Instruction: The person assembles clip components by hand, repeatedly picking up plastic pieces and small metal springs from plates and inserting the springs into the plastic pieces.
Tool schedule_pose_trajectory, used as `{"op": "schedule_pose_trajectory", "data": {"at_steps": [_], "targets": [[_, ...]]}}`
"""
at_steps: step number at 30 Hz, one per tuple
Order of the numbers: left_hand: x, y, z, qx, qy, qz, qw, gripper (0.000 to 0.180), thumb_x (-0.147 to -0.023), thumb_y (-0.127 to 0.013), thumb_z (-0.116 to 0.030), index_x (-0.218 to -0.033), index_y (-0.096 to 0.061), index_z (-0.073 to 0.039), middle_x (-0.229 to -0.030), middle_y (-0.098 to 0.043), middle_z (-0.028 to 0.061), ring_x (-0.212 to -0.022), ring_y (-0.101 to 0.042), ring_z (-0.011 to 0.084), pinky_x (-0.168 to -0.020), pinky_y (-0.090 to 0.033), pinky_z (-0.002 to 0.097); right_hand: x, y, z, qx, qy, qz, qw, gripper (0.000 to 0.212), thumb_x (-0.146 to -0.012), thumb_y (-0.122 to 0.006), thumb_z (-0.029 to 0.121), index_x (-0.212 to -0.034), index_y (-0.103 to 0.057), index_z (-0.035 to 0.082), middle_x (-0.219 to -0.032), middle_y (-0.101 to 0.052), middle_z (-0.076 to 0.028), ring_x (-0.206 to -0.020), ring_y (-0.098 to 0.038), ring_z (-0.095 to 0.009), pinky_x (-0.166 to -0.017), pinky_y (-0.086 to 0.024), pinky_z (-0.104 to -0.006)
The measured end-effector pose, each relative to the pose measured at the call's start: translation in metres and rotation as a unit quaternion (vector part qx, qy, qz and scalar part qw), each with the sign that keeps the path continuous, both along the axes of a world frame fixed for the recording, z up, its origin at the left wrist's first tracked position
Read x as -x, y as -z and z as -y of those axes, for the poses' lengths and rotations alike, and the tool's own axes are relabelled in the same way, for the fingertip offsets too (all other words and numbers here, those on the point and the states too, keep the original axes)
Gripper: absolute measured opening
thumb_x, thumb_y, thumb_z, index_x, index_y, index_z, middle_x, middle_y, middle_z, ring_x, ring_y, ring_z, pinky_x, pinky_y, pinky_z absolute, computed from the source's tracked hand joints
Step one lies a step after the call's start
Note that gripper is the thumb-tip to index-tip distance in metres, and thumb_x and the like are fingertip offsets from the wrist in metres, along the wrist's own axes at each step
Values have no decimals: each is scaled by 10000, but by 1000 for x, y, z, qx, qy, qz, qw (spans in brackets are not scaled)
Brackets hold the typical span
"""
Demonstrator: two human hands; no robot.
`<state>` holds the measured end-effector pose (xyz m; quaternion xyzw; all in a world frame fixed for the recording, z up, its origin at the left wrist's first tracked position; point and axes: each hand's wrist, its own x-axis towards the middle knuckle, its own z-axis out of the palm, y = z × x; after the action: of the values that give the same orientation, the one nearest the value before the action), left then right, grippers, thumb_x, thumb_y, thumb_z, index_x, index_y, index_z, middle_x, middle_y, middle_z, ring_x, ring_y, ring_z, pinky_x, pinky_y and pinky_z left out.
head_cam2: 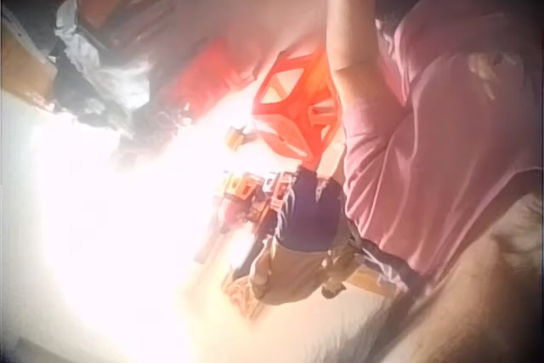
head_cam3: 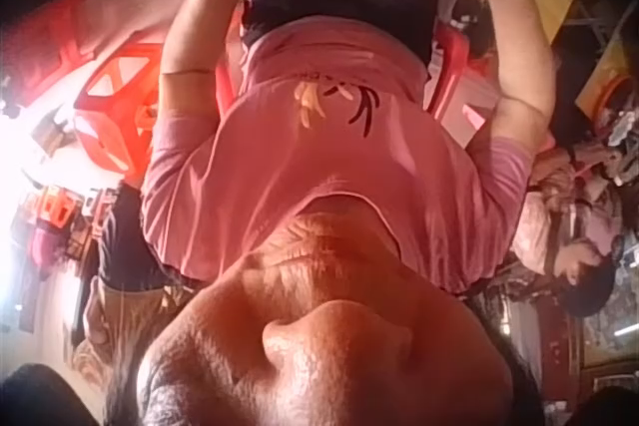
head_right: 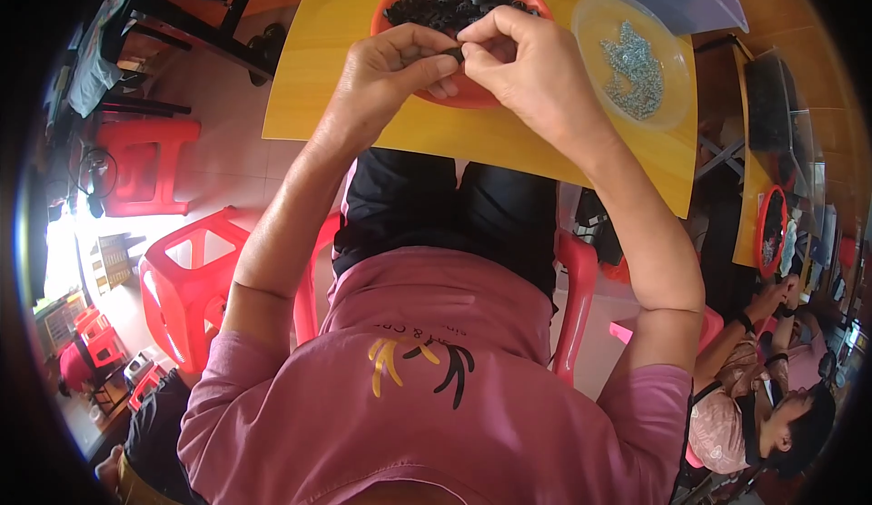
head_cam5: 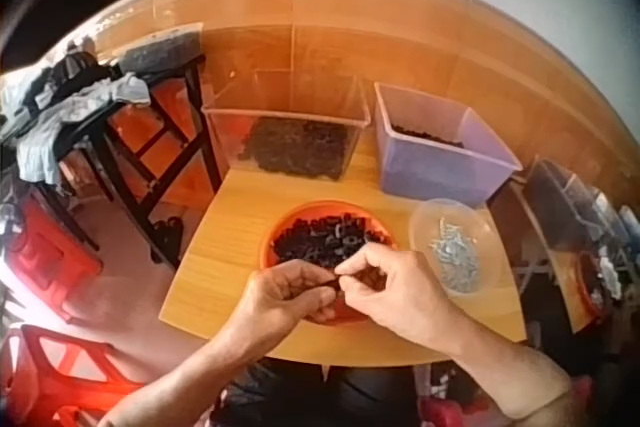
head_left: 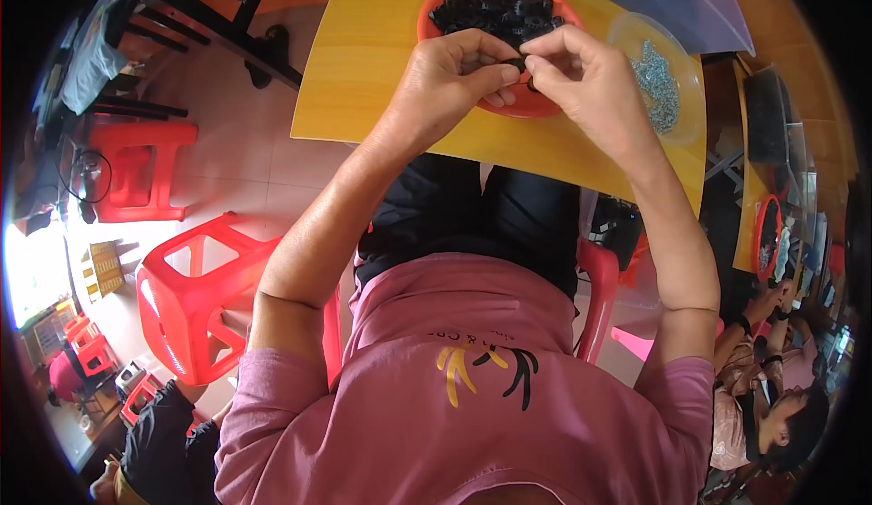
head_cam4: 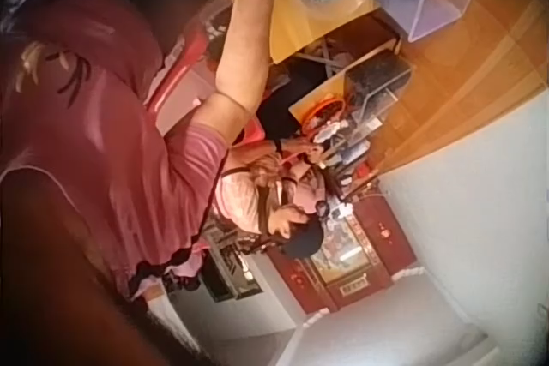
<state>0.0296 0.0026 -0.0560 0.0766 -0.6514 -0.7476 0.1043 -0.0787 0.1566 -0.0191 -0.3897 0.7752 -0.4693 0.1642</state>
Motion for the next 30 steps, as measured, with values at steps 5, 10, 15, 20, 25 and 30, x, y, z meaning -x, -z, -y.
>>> {"op": "schedule_pose_trajectory", "data": {"at_steps": [5,10,15,20,25,30], "targets": [[-1,-9,3,0,26,-7,1000,196,-913,-650,-78,-1066,-632,43,-823,-684,87,-772,-665,135,-741,-536,269,4,-14,-4,18,-9,91,996,181,-885,-686,140,-963,-688,-23,-819,-664,-22,-792,-602,-77,-717,-494,-236],[-3,-15,2,28,19,6,999,200,-911,-653,-83,-1068,-634,40,-821,-684,85,-764,-660,130,-738,-532,263,7,-24,-7,-79,-51,2,996,195,-887,-666,174,-912,-681,-19,-752,-652,-41,-723,-597,-88,-683,-485,-250],[-2,-14,3,71,37,1,997,174,-906,-650,-61,-1056,-645,25,-826,-678,54,-766,-649,110,-731,-530,252,6,-26,-6,-90,-54,-4,995,179,-852,-664,149,-829,-639,-26,-704,-626,-54,-675,-579,-92,-642,-477,-266],[-1,-10,0,85,32,8,996,154,-890,-647,-34,-1024,-643,40,-810,-674,58,-752,-643,106,-706,-537,257,2,-22,-5,-114,-42,16,992,196,-839,-664,147,-794,-603,-34,-670,-597,-59,-632,-558,-90,-597,-466,-277],[4,-9,0,69,22,23,997,155,-884,-644,-22,-1020,-642,52,-799,-674,71,-744,-641,106,-693,-544,261,1,-18,-7,-106,-21,-35,994,202,-858,-651,166,-827,-611,-29,-627,-567,-62,-571,-526,-106,-557,-440,-281],[8,-17,4,40,79,-2,996,182,-910,-651,-95,-1055,-641,15,-837,-671,52,-765,-636,104,-730,-521,254,11,-38,-13,-165,-74,-74,981,246,-903,-585,217,-845,-601,-22,-594,-541,-99,-549,-535,-168,-549,-433,-340]]}}
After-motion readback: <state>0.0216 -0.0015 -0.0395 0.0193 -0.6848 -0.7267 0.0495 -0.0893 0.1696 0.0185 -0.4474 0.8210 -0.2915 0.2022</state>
